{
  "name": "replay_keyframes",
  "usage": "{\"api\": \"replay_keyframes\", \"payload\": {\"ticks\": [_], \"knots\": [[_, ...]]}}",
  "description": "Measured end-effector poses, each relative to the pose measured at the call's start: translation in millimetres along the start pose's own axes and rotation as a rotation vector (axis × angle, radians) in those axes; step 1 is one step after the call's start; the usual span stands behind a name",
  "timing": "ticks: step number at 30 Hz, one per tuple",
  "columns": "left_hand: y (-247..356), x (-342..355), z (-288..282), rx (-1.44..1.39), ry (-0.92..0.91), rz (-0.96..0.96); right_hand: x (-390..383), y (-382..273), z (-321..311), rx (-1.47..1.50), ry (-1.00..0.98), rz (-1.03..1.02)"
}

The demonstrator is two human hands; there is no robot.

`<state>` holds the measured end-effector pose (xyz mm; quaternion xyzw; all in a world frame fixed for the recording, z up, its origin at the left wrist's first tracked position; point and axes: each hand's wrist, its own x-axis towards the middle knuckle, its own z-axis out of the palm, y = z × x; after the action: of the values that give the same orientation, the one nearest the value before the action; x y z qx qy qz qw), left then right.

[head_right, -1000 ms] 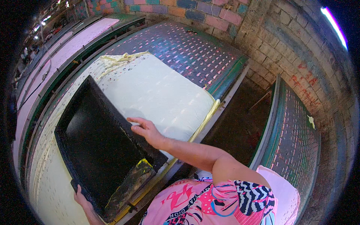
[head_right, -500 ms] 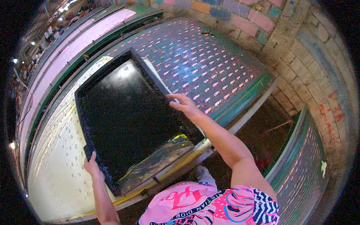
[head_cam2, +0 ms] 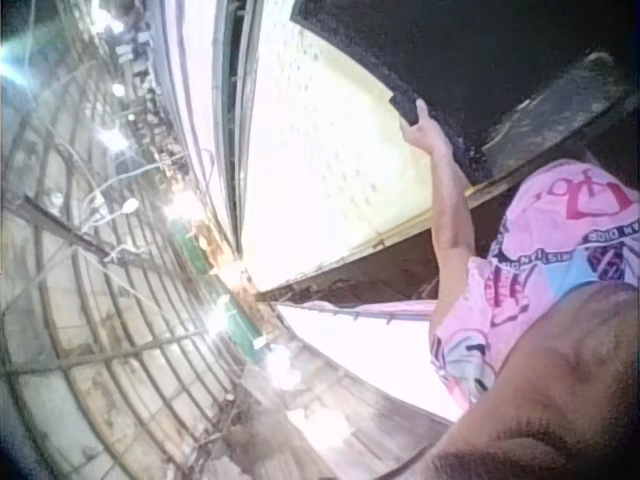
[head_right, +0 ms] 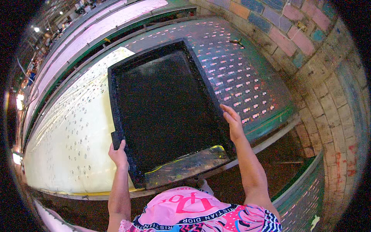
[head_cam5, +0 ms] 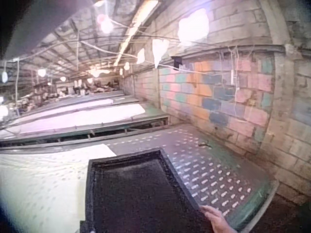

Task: The person uses a squeegee to pull ink across a screen printing frame placed on a long fabric roll. The person repeatedly repositions the frame and applies ink to print a pattern onto the fabric.

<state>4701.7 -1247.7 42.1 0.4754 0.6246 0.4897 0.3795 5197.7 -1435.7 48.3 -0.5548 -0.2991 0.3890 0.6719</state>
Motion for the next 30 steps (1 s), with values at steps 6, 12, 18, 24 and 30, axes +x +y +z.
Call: {"api": "replay_keyframes", "payload": {"ticks": [6,12,18,24,30], "knots": [[-7,-10,21,-0.019,-0.015,0.009,6,0,-36,-0.025,0.021,-0.013],[2,-15,27,0.03,-0.018,0.003,10,5,-49,0.059,-0.048,0.013],[-14,-10,24,0.047,-0.045,-0.028,-62,-60,28,-1.095,-0.437,-0.438],[-31,-2,27,0.183,-0.042,0.001,-141,-38,85,-1.257,-0.923,-0.601],[-23,-5,28,0.318,-0.021,0.018,-137,-37,131,-1.297,-0.752,-0.639]]}}
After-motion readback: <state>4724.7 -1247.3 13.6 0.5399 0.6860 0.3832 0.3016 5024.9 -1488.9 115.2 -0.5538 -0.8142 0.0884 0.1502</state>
